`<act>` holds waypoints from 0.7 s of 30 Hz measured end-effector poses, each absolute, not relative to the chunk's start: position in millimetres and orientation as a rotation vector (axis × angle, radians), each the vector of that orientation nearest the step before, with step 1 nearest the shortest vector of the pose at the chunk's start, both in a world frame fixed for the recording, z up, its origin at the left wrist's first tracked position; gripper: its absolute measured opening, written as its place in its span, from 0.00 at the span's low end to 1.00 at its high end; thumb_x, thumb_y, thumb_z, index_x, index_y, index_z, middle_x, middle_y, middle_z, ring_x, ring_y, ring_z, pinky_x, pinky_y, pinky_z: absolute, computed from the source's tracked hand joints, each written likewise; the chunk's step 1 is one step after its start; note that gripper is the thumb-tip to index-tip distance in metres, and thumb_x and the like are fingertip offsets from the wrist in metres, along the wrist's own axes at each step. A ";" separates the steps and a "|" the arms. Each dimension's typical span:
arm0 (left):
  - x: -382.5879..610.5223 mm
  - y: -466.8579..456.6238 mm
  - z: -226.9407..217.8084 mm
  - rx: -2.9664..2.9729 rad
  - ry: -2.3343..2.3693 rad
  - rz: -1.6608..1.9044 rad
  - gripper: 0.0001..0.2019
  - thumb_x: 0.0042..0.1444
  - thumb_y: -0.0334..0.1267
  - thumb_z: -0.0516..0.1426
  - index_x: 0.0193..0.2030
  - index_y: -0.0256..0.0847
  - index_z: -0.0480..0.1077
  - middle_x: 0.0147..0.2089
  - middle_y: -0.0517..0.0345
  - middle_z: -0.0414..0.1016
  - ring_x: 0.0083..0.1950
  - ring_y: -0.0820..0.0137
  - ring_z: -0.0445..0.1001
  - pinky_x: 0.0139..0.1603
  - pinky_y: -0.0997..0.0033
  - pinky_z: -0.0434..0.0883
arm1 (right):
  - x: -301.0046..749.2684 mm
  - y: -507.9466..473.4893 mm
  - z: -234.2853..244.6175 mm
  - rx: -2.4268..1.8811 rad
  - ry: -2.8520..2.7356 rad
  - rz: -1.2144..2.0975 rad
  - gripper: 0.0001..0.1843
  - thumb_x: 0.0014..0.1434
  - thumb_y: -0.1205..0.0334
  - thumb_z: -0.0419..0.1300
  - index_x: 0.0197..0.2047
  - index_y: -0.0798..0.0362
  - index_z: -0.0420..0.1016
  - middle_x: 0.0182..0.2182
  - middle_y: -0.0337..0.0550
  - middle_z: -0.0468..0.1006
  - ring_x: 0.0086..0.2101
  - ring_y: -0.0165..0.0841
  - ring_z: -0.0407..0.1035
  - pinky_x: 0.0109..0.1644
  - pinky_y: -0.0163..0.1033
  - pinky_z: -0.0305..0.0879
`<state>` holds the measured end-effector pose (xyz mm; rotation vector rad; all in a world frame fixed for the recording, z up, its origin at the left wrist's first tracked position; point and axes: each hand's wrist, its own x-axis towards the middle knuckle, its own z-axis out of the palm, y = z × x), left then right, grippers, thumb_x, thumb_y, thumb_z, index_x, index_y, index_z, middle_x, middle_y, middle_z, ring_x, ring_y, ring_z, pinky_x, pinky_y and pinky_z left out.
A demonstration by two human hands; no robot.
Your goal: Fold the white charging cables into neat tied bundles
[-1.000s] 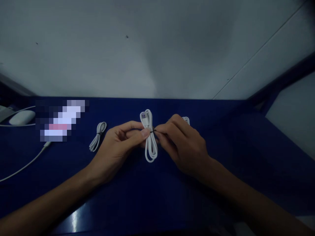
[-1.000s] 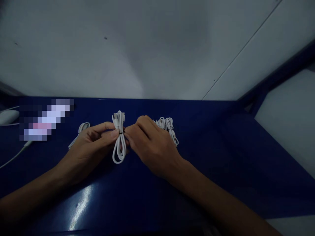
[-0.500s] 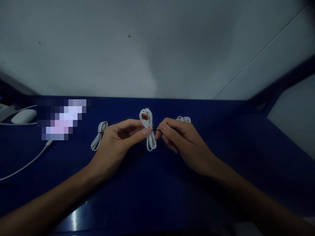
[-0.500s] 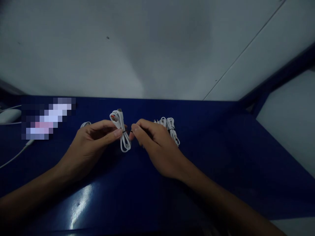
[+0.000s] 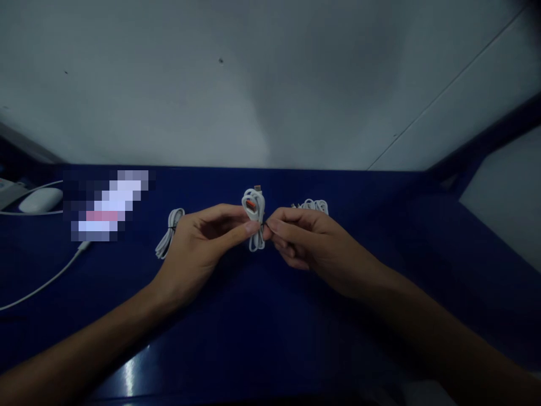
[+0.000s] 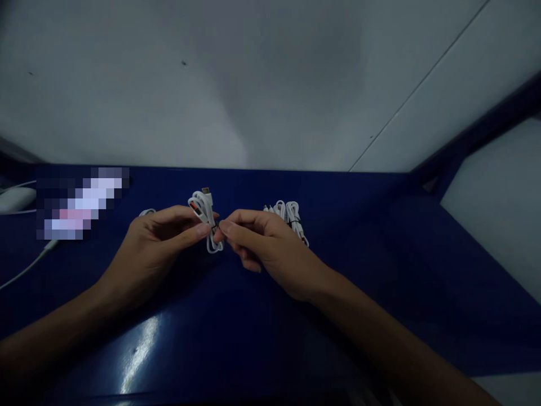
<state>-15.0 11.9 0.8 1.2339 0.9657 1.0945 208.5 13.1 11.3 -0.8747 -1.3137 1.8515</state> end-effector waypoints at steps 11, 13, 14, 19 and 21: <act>-14.7 10.2 5.0 1.202 0.964 1.114 0.07 0.61 0.34 0.74 0.46 0.45 0.88 0.46 0.55 0.90 0.47 0.66 0.86 0.54 0.70 0.79 | 202.1 5.8 17.1 -0.948 -1.726 1.125 0.09 0.76 0.63 0.64 0.41 0.51 0.82 0.32 0.35 0.76 0.31 0.26 0.66 0.34 0.36 0.62; -14.6 9.8 5.2 1.204 0.965 1.121 0.07 0.61 0.34 0.74 0.46 0.45 0.88 0.46 0.55 0.90 0.48 0.65 0.86 0.53 0.70 0.79 | 201.4 5.3 14.9 -0.934 -1.863 0.824 0.09 0.75 0.68 0.63 0.41 0.51 0.81 0.33 0.34 0.76 0.31 0.27 0.67 0.35 0.36 0.63; -14.4 9.5 5.1 1.203 0.965 1.120 0.08 0.61 0.34 0.74 0.47 0.45 0.89 0.47 0.54 0.90 0.48 0.65 0.86 0.53 0.70 0.79 | 201.4 5.7 13.0 -0.917 -1.921 0.677 0.09 0.75 0.70 0.63 0.41 0.52 0.80 0.32 0.34 0.75 0.31 0.27 0.66 0.35 0.36 0.63; -13.9 8.4 2.5 1.165 0.950 1.077 0.10 0.63 0.35 0.72 0.51 0.46 0.88 0.49 0.53 0.90 0.50 0.64 0.86 0.55 0.68 0.79 | 202.0 9.8 3.2 -0.767 -2.060 0.140 0.07 0.75 0.73 0.63 0.43 0.53 0.78 0.34 0.38 0.77 0.32 0.29 0.69 0.35 0.37 0.66; -13.9 8.3 1.4 1.148 0.938 1.063 0.11 0.64 0.35 0.71 0.52 0.47 0.88 0.50 0.53 0.89 0.51 0.62 0.86 0.57 0.66 0.79 | 202.1 11.0 1.7 -0.749 -2.066 0.056 0.07 0.75 0.72 0.63 0.44 0.53 0.78 0.34 0.39 0.77 0.33 0.30 0.70 0.35 0.38 0.68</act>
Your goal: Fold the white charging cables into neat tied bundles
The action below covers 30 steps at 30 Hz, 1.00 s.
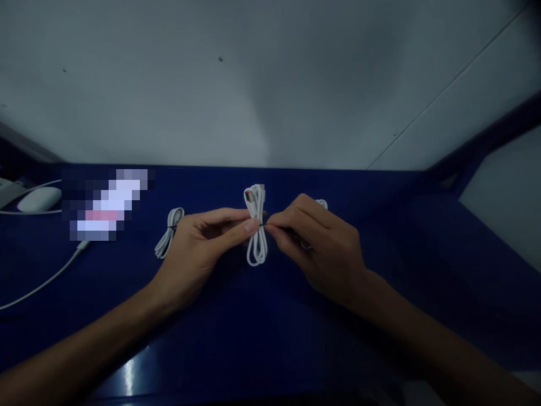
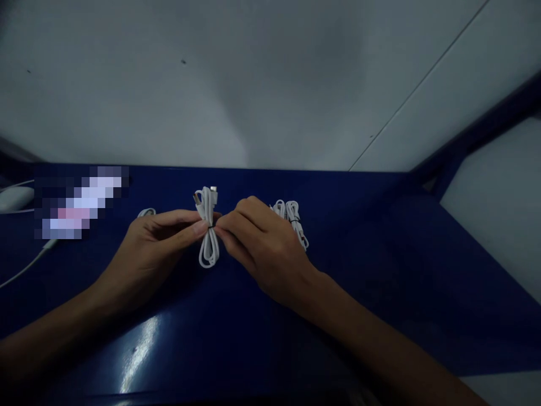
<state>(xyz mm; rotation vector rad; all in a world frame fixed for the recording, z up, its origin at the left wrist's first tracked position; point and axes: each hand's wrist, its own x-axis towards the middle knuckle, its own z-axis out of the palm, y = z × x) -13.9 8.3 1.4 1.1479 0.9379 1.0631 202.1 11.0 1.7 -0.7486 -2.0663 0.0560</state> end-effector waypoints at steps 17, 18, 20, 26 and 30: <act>-10.2 9.7 4.0 1.003 1.034 1.148 0.12 0.52 0.33 0.77 0.43 0.42 0.87 0.42 0.55 0.88 0.44 0.69 0.82 0.50 0.73 0.78 | 199.9 9.2 3.6 -0.884 -1.981 0.379 0.04 0.76 0.68 0.64 0.48 0.50 0.79 0.37 0.38 0.80 0.33 0.30 0.71 0.35 0.38 0.69; -10.5 10.1 3.6 0.973 1.040 1.153 0.13 0.51 0.33 0.78 0.44 0.41 0.87 0.42 0.55 0.88 0.43 0.70 0.82 0.50 0.74 0.78 | 199.6 9.0 4.0 -0.903 -1.968 0.412 0.04 0.76 0.68 0.64 0.48 0.49 0.79 0.37 0.38 0.79 0.33 0.30 0.71 0.35 0.38 0.69; -11.2 10.2 3.4 0.937 1.041 1.150 0.15 0.51 0.32 0.78 0.45 0.40 0.86 0.41 0.55 0.88 0.42 0.71 0.82 0.49 0.74 0.78 | 198.9 8.5 4.4 -0.932 -1.944 0.474 0.04 0.75 0.67 0.65 0.47 0.49 0.79 0.36 0.37 0.78 0.33 0.30 0.71 0.35 0.38 0.69; -12.0 11.3 4.4 0.945 1.013 1.124 0.14 0.51 0.31 0.77 0.45 0.42 0.86 0.42 0.57 0.87 0.42 0.70 0.82 0.49 0.72 0.77 | 199.4 6.8 6.2 -0.997 -1.867 0.650 0.04 0.74 0.65 0.66 0.43 0.49 0.79 0.36 0.38 0.79 0.34 0.31 0.73 0.35 0.39 0.70; -12.7 13.2 4.0 0.991 0.998 1.099 0.10 0.54 0.32 0.76 0.43 0.42 0.86 0.38 0.57 0.87 0.41 0.69 0.82 0.49 0.71 0.77 | 200.2 7.3 8.0 -1.023 -1.743 0.835 0.03 0.73 0.61 0.68 0.43 0.49 0.81 0.38 0.39 0.82 0.37 0.33 0.77 0.38 0.39 0.75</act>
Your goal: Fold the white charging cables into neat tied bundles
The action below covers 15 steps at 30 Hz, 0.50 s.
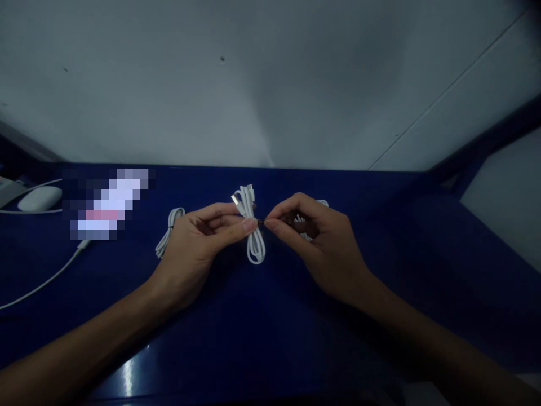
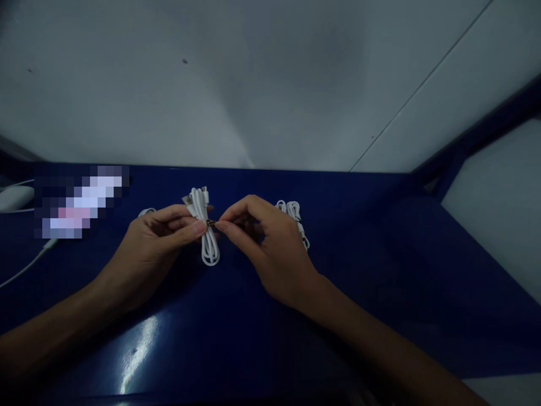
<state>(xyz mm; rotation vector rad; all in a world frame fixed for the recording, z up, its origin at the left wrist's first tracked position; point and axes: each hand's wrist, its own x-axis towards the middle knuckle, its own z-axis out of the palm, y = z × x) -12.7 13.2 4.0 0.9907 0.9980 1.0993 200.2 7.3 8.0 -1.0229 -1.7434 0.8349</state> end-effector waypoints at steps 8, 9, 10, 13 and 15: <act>-14.5 11.7 3.2 1.048 0.909 1.023 0.07 0.58 0.32 0.74 0.43 0.42 0.86 0.39 0.57 0.88 0.41 0.69 0.84 0.51 0.71 0.76 | 201.5 11.6 11.6 -0.970 -1.549 1.182 0.09 0.66 0.59 0.76 0.42 0.50 0.81 0.33 0.35 0.79 0.25 0.25 0.68 0.27 0.32 0.67; -14.8 11.5 2.9 1.043 0.903 1.016 0.08 0.59 0.32 0.74 0.44 0.42 0.86 0.39 0.57 0.88 0.41 0.69 0.84 0.52 0.71 0.76 | 201.6 12.0 12.0 -0.964 -1.543 1.194 0.09 0.65 0.59 0.76 0.41 0.50 0.81 0.33 0.35 0.79 0.24 0.25 0.67 0.26 0.32 0.67; -15.1 11.4 2.6 1.033 0.900 1.013 0.10 0.58 0.32 0.74 0.46 0.43 0.86 0.39 0.57 0.88 0.42 0.68 0.85 0.52 0.71 0.76 | 201.7 12.3 12.3 -0.960 -1.539 1.200 0.10 0.65 0.58 0.76 0.41 0.51 0.81 0.33 0.35 0.80 0.24 0.25 0.67 0.26 0.32 0.67; -15.5 11.0 1.9 0.997 0.891 1.015 0.16 0.58 0.33 0.74 0.53 0.43 0.85 0.42 0.55 0.89 0.44 0.65 0.86 0.52 0.68 0.78 | 201.7 12.7 12.3 -0.961 -1.538 1.178 0.10 0.64 0.58 0.77 0.41 0.50 0.81 0.34 0.36 0.81 0.25 0.26 0.69 0.27 0.33 0.69; -14.9 10.8 1.5 0.993 0.876 1.011 0.17 0.59 0.34 0.74 0.55 0.43 0.84 0.45 0.52 0.90 0.46 0.63 0.87 0.52 0.67 0.78 | 201.4 12.7 11.5 -0.974 -1.548 1.125 0.09 0.64 0.59 0.77 0.41 0.50 0.81 0.34 0.37 0.81 0.28 0.28 0.71 0.30 0.34 0.71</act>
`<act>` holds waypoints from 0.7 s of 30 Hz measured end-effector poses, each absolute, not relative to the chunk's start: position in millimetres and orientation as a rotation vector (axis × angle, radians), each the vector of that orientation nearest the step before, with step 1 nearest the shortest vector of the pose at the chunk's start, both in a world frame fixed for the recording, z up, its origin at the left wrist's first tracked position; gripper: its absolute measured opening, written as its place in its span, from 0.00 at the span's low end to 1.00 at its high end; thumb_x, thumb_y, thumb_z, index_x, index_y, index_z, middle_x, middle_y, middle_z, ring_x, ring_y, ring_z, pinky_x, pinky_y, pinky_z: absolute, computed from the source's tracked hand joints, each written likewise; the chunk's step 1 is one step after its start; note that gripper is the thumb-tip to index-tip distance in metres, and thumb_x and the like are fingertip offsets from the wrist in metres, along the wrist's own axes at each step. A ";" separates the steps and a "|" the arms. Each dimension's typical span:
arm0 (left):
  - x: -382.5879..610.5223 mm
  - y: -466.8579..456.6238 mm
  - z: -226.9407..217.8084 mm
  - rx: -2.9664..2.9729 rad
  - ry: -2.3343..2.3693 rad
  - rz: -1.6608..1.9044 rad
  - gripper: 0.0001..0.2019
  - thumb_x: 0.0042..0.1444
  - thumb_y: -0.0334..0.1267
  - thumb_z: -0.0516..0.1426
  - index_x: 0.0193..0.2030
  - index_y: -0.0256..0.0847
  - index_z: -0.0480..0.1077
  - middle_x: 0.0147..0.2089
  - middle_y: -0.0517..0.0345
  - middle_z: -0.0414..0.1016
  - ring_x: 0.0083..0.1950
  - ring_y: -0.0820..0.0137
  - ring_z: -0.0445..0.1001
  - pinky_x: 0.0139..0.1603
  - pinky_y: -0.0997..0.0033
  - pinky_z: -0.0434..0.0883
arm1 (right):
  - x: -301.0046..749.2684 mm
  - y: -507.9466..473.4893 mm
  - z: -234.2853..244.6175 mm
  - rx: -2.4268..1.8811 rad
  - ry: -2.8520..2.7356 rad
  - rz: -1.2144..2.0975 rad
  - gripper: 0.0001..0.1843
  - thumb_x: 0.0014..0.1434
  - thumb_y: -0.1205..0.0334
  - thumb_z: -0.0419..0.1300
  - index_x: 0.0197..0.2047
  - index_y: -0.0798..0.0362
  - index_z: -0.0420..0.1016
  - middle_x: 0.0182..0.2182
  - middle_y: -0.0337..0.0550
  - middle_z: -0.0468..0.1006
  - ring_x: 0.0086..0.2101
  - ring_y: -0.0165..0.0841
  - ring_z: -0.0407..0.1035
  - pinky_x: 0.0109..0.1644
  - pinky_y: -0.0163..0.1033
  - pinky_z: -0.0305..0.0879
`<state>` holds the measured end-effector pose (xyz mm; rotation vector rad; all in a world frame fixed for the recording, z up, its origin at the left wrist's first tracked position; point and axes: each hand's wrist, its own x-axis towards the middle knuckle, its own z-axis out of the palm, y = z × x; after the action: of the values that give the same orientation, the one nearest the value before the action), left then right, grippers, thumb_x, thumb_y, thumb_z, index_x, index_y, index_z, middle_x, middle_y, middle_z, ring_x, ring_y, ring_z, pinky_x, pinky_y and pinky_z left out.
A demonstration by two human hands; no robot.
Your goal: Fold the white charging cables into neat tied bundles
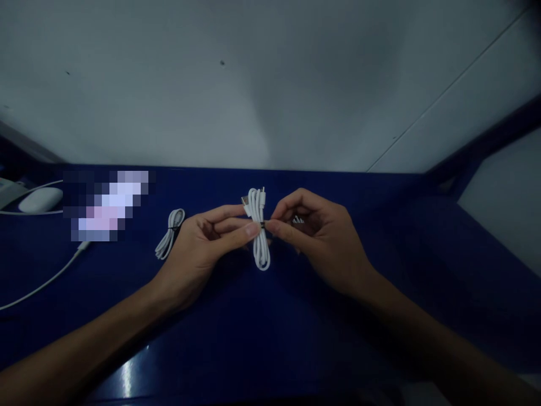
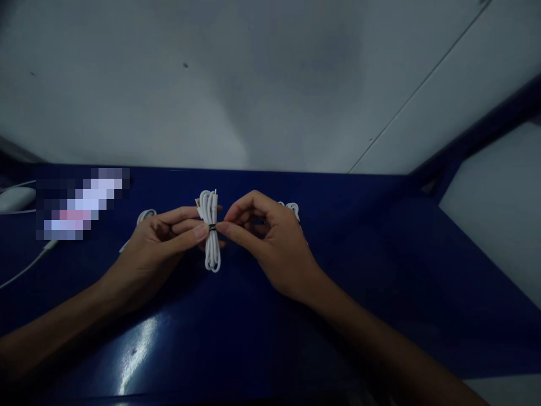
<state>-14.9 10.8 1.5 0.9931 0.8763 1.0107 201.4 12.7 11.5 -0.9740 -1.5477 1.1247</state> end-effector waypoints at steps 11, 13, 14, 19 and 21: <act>-11.6 9.8 4.3 1.052 0.880 1.019 0.13 0.60 0.34 0.74 0.51 0.41 0.86 0.50 0.50 0.89 0.51 0.64 0.87 0.55 0.70 0.78 | 200.4 11.9 9.5 -0.999 -1.562 1.065 0.09 0.63 0.61 0.77 0.41 0.50 0.82 0.34 0.38 0.81 0.34 0.31 0.77 0.36 0.37 0.77; -12.5 9.4 4.6 1.077 0.859 1.017 0.14 0.61 0.34 0.73 0.54 0.42 0.85 0.51 0.49 0.89 0.52 0.63 0.87 0.56 0.69 0.78 | 200.7 12.4 10.2 -0.988 -1.517 1.133 0.11 0.61 0.61 0.78 0.41 0.50 0.81 0.34 0.37 0.82 0.33 0.31 0.78 0.35 0.37 0.77; -13.0 9.3 4.6 1.088 0.851 1.013 0.15 0.62 0.34 0.72 0.56 0.43 0.85 0.52 0.49 0.89 0.52 0.62 0.87 0.56 0.68 0.78 | 200.8 12.9 10.5 -0.983 -1.496 1.164 0.12 0.60 0.61 0.79 0.41 0.50 0.81 0.33 0.37 0.82 0.31 0.31 0.78 0.34 0.37 0.76; -15.2 9.0 4.3 1.100 0.811 0.984 0.20 0.65 0.37 0.71 0.63 0.44 0.82 0.50 0.50 0.90 0.48 0.63 0.88 0.57 0.65 0.80 | 200.7 15.5 12.0 -0.965 -1.425 1.303 0.16 0.58 0.57 0.81 0.41 0.51 0.80 0.30 0.37 0.84 0.26 0.28 0.74 0.29 0.34 0.69; -15.0 8.9 4.3 1.086 0.799 0.974 0.22 0.66 0.37 0.71 0.66 0.45 0.80 0.49 0.50 0.90 0.47 0.62 0.89 0.56 0.65 0.80 | 201.8 16.6 11.4 -0.964 -1.408 1.349 0.17 0.57 0.56 0.82 0.41 0.51 0.81 0.30 0.37 0.84 0.25 0.27 0.72 0.28 0.34 0.67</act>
<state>-15.0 8.9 4.3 1.0859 0.7995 0.9736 201.8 16.6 11.4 -0.9637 -1.4080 1.3488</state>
